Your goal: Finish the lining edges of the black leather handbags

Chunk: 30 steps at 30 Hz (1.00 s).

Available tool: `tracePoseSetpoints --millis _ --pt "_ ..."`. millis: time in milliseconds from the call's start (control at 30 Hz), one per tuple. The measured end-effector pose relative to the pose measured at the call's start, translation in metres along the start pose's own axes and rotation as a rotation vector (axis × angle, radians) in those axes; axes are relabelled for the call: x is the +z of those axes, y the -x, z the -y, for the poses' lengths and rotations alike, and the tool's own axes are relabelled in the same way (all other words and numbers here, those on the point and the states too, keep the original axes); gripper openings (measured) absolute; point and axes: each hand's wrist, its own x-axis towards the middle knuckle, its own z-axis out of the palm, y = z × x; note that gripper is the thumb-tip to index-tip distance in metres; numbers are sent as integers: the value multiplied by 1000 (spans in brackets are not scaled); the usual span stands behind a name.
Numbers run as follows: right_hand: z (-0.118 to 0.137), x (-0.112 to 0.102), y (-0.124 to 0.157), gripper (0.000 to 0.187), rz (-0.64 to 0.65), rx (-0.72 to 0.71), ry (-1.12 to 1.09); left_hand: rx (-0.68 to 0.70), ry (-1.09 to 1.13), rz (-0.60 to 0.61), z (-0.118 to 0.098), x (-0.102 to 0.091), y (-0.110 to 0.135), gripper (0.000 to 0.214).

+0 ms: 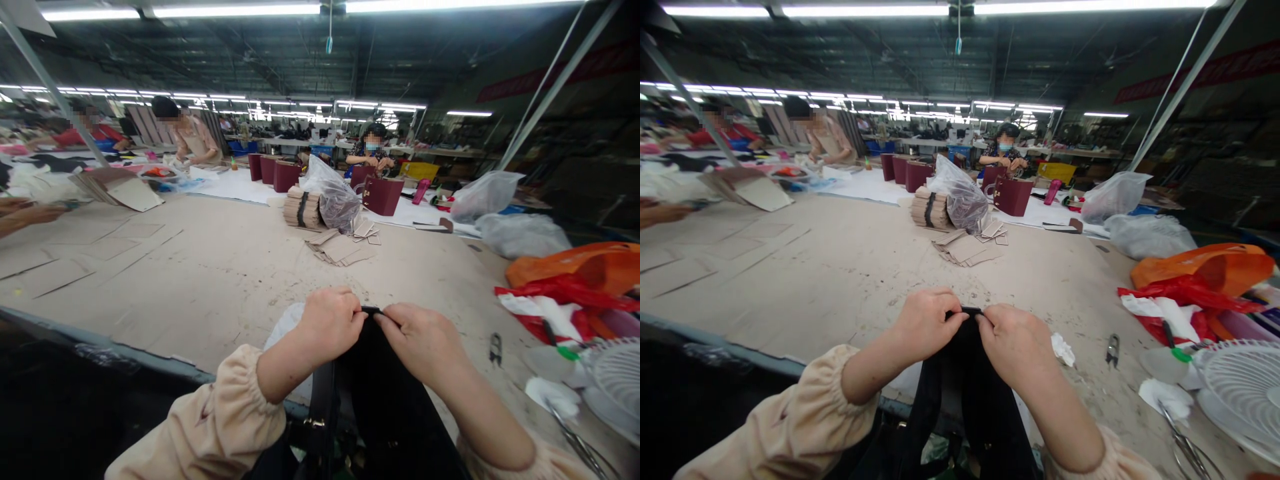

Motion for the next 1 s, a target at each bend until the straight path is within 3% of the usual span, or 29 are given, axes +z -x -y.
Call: tracePoseSetpoints --millis 433,700,833,1000 --pt "1 1 2 34 -4 24 -57 -22 1 1 1 1 -1 17" --pt "-3 -5 5 19 37 -5 -225 -21 4 -5 1 3 2 16" --pt "-7 -1 3 30 -18 -54 -341 7 3 -20 1 4 2 17" --pt "-7 3 -1 23 -68 -78 -329 19 15 -21 0 4 2 18"
